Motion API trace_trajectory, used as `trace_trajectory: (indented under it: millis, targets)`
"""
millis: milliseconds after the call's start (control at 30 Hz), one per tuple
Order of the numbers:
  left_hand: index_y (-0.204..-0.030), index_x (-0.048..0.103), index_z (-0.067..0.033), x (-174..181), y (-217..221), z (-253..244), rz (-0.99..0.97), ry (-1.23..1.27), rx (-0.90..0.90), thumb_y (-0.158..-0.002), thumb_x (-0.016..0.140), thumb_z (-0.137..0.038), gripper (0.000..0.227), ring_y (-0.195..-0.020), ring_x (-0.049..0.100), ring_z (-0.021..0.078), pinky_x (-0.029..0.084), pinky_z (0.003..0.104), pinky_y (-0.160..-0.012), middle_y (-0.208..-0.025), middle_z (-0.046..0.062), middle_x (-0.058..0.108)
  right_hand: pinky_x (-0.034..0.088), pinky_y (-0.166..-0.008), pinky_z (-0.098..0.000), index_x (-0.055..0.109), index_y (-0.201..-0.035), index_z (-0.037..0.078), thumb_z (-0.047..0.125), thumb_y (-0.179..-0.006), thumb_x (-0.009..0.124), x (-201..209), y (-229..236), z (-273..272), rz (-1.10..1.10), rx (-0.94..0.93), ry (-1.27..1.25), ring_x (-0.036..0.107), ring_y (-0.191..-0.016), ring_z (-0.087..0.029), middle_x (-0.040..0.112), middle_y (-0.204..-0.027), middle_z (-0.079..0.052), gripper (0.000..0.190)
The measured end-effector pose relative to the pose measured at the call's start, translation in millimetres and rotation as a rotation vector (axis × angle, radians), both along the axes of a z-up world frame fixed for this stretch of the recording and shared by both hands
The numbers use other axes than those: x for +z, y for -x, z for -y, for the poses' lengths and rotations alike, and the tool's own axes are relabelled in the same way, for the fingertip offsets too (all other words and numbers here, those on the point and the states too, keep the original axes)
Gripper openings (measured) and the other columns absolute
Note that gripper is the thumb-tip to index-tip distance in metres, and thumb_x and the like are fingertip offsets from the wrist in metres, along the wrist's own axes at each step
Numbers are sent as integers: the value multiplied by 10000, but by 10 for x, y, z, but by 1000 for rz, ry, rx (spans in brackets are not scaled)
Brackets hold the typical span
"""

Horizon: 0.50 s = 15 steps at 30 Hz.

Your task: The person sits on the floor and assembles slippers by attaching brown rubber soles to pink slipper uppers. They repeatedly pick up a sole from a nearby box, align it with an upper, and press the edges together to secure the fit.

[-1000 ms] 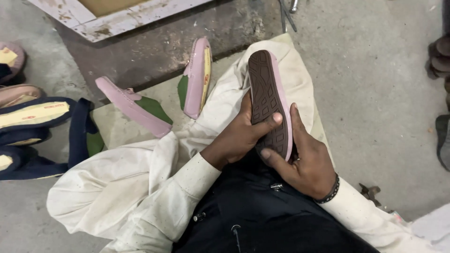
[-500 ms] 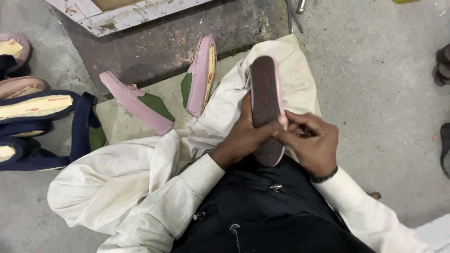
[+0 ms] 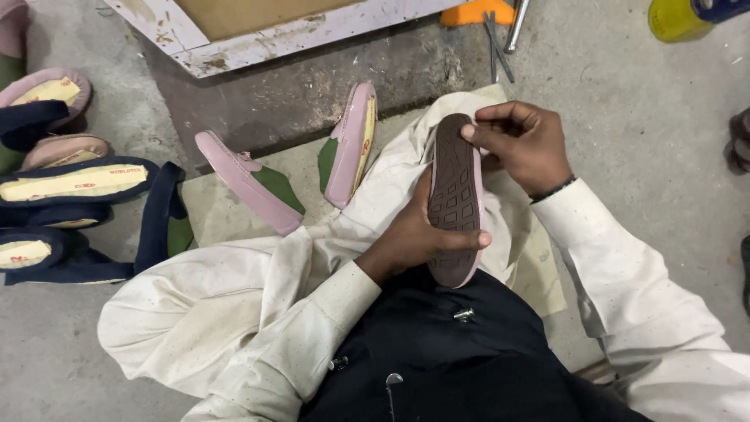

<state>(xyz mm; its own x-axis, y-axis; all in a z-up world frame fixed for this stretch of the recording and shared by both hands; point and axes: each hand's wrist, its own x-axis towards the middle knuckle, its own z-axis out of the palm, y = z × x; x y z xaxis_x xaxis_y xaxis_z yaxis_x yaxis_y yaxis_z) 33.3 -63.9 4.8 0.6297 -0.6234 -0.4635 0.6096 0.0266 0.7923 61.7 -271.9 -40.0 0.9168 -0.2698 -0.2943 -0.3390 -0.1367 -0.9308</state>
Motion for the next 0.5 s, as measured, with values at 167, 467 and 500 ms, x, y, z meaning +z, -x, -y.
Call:
trace_trajectory:
  millis: [167,467,500]
  targets:
    - [-1622,301,-155,-69,-125,-507,287,-182,-186,-525,977,-412,1314,-1414,464,399,362,484,-1199,-1429,228,551,402,-1123,-546,550,-1432,-38,58,-870,707,486,289,121,89,467,5,519,-1340,-370,590,-1334,-246,592]
    - [-1310,630,15,-565,-303,-809,205,31,351,-796,898,-55,584,-1017,681,135,607,285,-878,-1130,134,693,445,-1055,-439,644,-1371,-47,22,-787,813,111,1426,-255,31,249,-88,568,-1186,-273,583,-1181,-184,611]
    - [-1374,617,-17,-600,-285,-775,239,49,342,-848,870,-76,586,-1081,643,132,596,316,-917,-1186,127,663,478,-1014,-424,657,-1333,-80,-28,-744,853,73,1481,-309,58,233,-105,603,-1140,-253,591,-1140,-181,623]
